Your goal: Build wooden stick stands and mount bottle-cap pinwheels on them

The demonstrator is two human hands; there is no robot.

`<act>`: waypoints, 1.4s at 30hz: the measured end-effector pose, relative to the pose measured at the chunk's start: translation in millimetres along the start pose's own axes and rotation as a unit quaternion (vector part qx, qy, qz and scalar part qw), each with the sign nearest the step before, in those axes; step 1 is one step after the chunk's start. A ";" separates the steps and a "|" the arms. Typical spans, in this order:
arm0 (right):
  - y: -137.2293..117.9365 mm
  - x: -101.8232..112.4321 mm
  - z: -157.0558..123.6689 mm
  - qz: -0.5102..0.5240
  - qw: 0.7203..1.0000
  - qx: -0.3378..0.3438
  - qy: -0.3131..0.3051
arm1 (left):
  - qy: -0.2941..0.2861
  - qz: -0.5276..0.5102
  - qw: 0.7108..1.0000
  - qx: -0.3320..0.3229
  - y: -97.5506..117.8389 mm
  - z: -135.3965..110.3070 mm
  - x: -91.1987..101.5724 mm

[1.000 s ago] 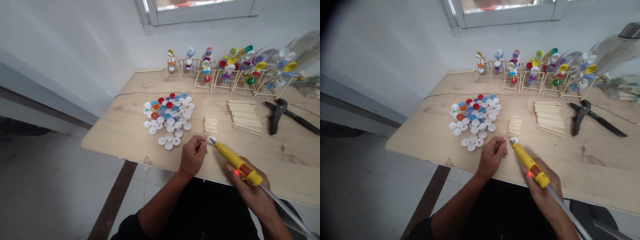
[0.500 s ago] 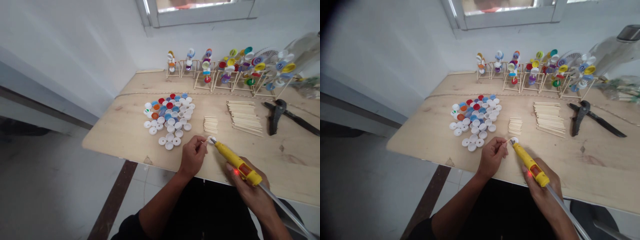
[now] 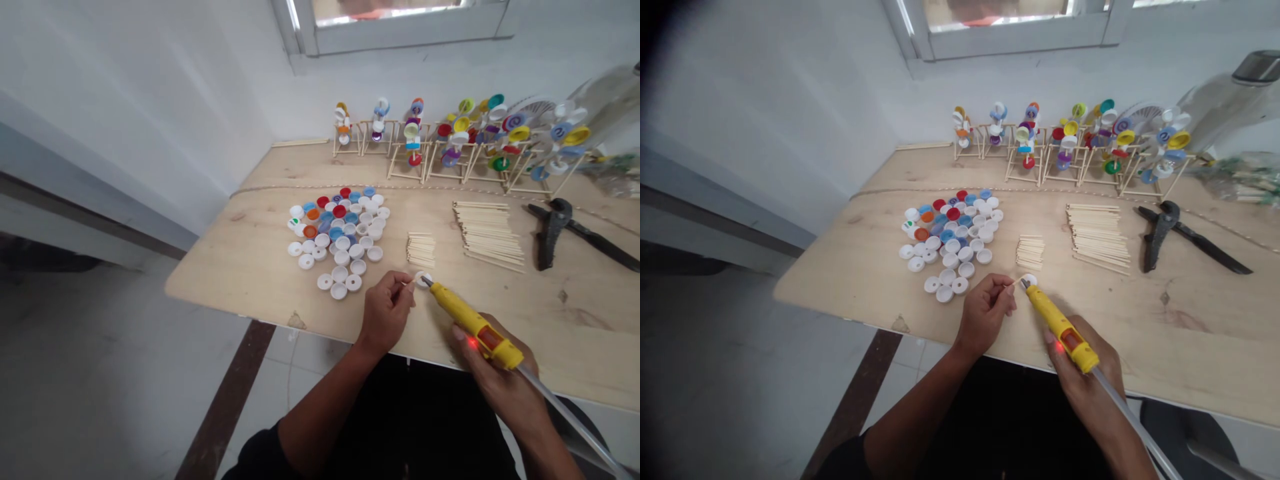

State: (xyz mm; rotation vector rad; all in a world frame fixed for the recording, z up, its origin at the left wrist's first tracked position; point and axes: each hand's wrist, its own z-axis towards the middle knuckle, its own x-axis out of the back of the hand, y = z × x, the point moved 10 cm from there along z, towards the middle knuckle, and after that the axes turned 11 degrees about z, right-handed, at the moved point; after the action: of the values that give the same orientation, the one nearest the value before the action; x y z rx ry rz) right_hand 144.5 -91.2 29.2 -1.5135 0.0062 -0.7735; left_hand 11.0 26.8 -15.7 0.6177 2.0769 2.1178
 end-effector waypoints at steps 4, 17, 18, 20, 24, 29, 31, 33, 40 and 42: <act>1.3 1.6 0.0 -0.004 1.000 0.006 0.012 | 0.002 -0.003 1.000 -0.001 -0.4 0.1 0.2; 6.4 -2.7 0.9 -0.012 0.999 0.014 -0.032 | 0.001 -0.001 1.000 -0.001 -1.5 0.3 -0.8; 6.3 -2.5 1.1 -0.014 0.999 0.016 -0.030 | 0.001 -0.002 1.000 0.000 -1.2 0.3 -0.8; 6.2 -2.4 1.6 -0.012 0.999 0.021 -0.028 | 0.001 -0.003 1.000 0.001 -0.5 0.4 -0.7; 6.5 -3.5 1.3 -0.008 0.999 0.027 -0.036 | 0.001 -0.004 1.000 -0.004 1.0 0.1 -0.6; 8.3 -1.3 -0.1 -0.014 0.999 0.036 -0.025 | 0.002 0.000 1.000 -0.003 0.2 -0.5 -0.1; 9.5 -0.8 -0.1 -0.008 0.999 0.038 -0.020 | 0.001 -0.001 1.000 -0.004 -0.4 -0.6 -0.7; 10.9 -1.9 0.1 -0.012 0.999 0.033 -0.024 | -0.001 0.001 1.000 -0.005 -0.7 -0.6 -1.5; 9.2 -1.4 0.1 -0.028 0.999 0.034 -0.021 | 0.001 0.004 1.000 -0.008 1.2 -0.5 -1.1; 9.7 -1.1 0.2 -0.030 0.999 0.036 -0.018 | 0.002 0.004 1.000 -0.008 1.2 -0.7 -0.9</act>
State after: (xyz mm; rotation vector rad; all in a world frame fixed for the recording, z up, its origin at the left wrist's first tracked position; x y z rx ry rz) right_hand 148.1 -91.8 20.1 -1.4646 -0.0926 -0.7857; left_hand 11.8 25.8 -14.7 0.6230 2.0602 2.1395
